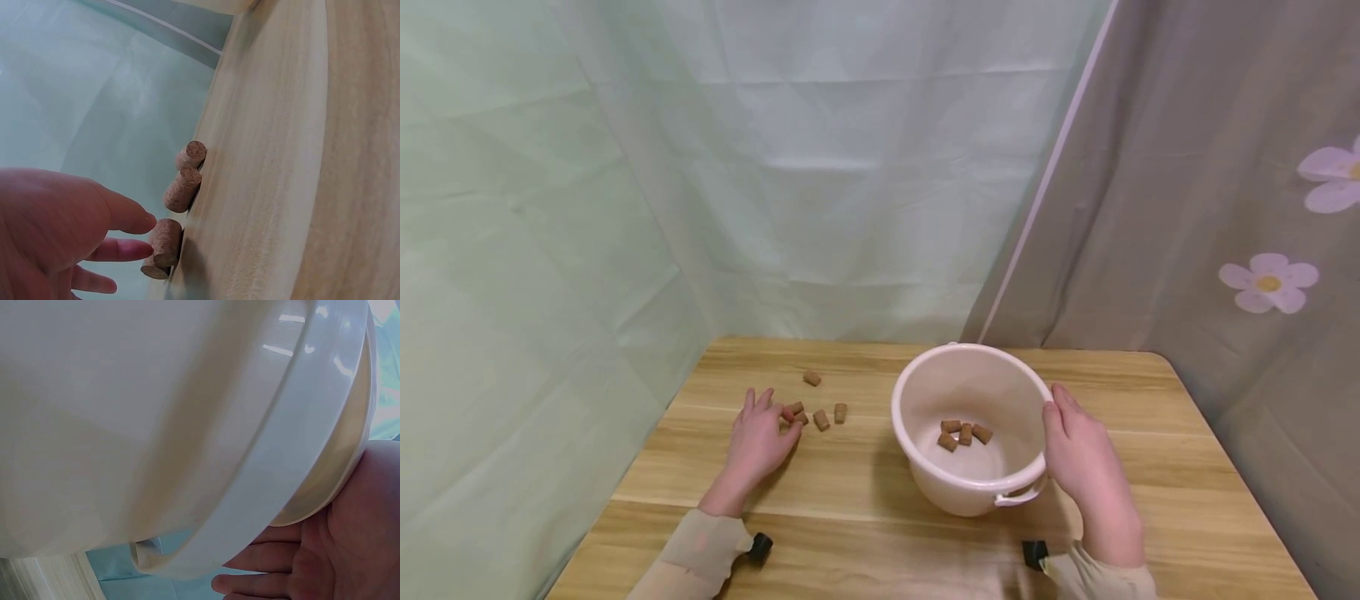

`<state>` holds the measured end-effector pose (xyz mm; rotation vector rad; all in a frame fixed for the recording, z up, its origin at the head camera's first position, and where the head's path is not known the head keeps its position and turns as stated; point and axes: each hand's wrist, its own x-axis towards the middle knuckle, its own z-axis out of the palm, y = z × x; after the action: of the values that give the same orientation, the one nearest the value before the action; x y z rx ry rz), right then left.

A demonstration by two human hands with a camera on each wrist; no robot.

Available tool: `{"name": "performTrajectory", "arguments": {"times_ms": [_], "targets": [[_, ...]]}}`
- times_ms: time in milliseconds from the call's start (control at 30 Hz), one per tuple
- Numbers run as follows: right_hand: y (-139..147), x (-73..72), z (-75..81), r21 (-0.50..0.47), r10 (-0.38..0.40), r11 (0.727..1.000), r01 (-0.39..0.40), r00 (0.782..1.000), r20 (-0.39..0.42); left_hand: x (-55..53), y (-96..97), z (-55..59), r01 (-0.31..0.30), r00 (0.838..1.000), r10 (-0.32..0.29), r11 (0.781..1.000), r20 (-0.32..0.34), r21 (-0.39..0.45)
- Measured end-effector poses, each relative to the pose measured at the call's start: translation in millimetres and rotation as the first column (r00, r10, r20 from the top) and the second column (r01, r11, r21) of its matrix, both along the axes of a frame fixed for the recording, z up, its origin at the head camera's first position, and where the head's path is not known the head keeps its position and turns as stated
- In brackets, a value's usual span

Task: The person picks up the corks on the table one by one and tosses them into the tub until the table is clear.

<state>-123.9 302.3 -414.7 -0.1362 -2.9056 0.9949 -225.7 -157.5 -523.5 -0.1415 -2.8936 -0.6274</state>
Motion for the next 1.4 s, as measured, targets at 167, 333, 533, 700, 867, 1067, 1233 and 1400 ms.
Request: {"name": "performTrajectory", "arguments": {"times_ms": [167, 333, 533, 700, 867, 1067, 1233, 1400], "targets": [[0.2, -1.0, -0.3, 0.008, 0.003, 1.0, -0.003, 1.0, -0.003, 0.0, 0.2, -1.1, -0.002, 1.0, 0.002, 1.0, -0.002, -0.013], [0.7, -1.7, -0.8, 0.008, -0.002, 1.0, 0.002, 1.0, 0.009, -2.2, 0.4, -3.3, -0.005, 1.0, 0.005, 0.999, -0.007, -0.039], [0.8, -1.3, 0.1, 0.003, -0.005, 1.0, 0.005, 1.0, 0.014, -5.7, 1.2, -4.7, -0.014, 1.0, 0.014, 0.997, 0.001, -0.075], [0.2, -0.7, 0.1, 0.005, -0.003, 1.0, 0.003, 1.0, 0.002, -6.6, 1.3, -5.2, -0.019, 1.0, 0.018, 0.994, -0.008, -0.109], [1.0, -1.2, -0.6, 0.005, 0.001, 1.0, -0.001, 1.0, 0.002, -5.3, 1.9, -4.7, -0.011, 1.0, 0.01, 0.993, -0.008, -0.115], [1.0, -2.0, -0.2, -0.002, -0.001, 1.0, 0.001, 1.0, 0.011, -5.0, 2.2, -6.4, -0.003, 1.0, 0.003, 0.994, 0.008, -0.109], [0.8, -1.9, 1.0, 0.001, 0.0, 1.0, 0.0, 1.0, 0.01, -5.3, 2.6, -7.7, 0.0, 1.0, 0.002, 0.996, 0.019, -0.093], [0.7, -1.2, 0.8, 0.001, 0.007, 1.0, -0.007, 1.0, 0.011, -4.0, 2.2, -7.8, 0.0, 1.0, 0.002, 0.996, 0.022, -0.091]]}}
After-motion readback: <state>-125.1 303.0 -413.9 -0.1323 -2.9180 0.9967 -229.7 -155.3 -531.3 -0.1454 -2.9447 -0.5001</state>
